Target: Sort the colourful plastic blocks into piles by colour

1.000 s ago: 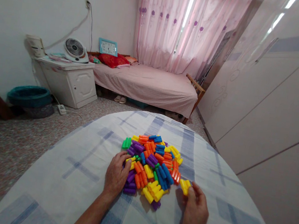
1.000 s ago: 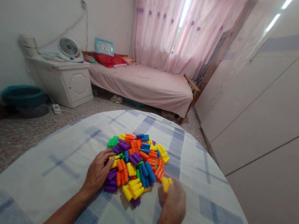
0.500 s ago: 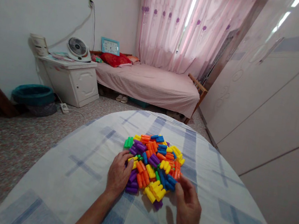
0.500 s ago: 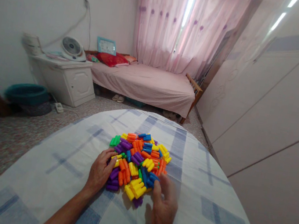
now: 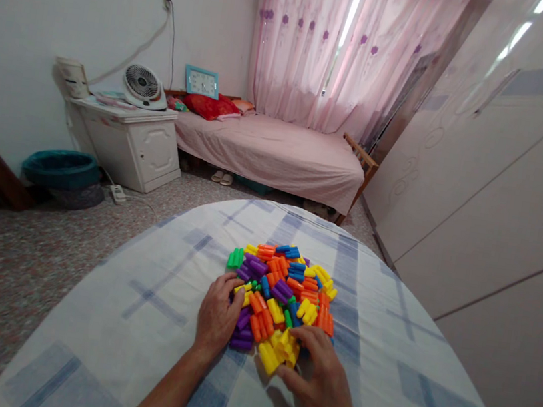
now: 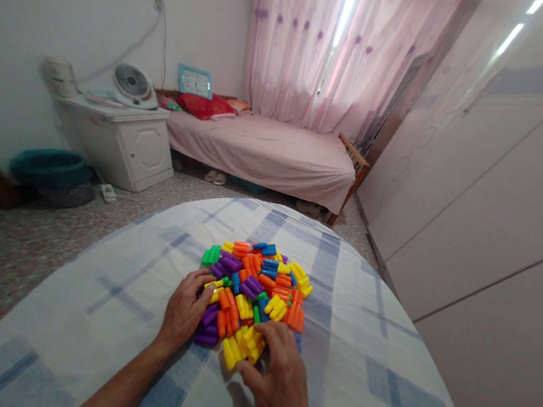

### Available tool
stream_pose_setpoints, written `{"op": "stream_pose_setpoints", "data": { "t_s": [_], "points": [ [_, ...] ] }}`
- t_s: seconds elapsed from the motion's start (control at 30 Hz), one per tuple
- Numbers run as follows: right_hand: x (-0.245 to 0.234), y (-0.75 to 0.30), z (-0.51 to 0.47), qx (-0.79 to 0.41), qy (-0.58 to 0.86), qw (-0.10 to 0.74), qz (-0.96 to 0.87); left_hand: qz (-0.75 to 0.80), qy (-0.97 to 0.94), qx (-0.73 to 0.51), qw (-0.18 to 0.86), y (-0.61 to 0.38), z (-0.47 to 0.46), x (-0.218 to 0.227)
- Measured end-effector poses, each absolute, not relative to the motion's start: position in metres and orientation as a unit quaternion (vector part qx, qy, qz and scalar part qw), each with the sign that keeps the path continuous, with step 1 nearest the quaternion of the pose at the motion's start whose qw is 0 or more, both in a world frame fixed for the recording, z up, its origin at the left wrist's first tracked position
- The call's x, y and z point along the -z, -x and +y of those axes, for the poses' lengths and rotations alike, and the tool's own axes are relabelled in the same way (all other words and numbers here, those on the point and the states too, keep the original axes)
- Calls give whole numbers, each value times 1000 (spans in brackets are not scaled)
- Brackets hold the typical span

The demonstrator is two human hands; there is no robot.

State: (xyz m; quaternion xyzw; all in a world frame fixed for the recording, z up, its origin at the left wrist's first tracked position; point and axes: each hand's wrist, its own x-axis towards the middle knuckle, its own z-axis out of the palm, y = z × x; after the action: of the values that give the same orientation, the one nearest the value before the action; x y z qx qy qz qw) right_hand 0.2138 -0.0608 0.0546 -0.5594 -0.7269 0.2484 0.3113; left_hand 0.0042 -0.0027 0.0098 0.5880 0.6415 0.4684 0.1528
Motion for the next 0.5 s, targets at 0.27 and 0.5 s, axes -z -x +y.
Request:
{"op": "stream_pose_setpoints", "data": {
  "t_s": [0.27, 0.5],
  "points": [
    [-37, -220, -59, -186, 582, 424, -668, 648, -595, -452, 149, -4, -1, -6],
    [-29, -260, -37, -169, 729, 510, -424, 648, -597, -448, 147, -3, -1, -6]
  ]
}}
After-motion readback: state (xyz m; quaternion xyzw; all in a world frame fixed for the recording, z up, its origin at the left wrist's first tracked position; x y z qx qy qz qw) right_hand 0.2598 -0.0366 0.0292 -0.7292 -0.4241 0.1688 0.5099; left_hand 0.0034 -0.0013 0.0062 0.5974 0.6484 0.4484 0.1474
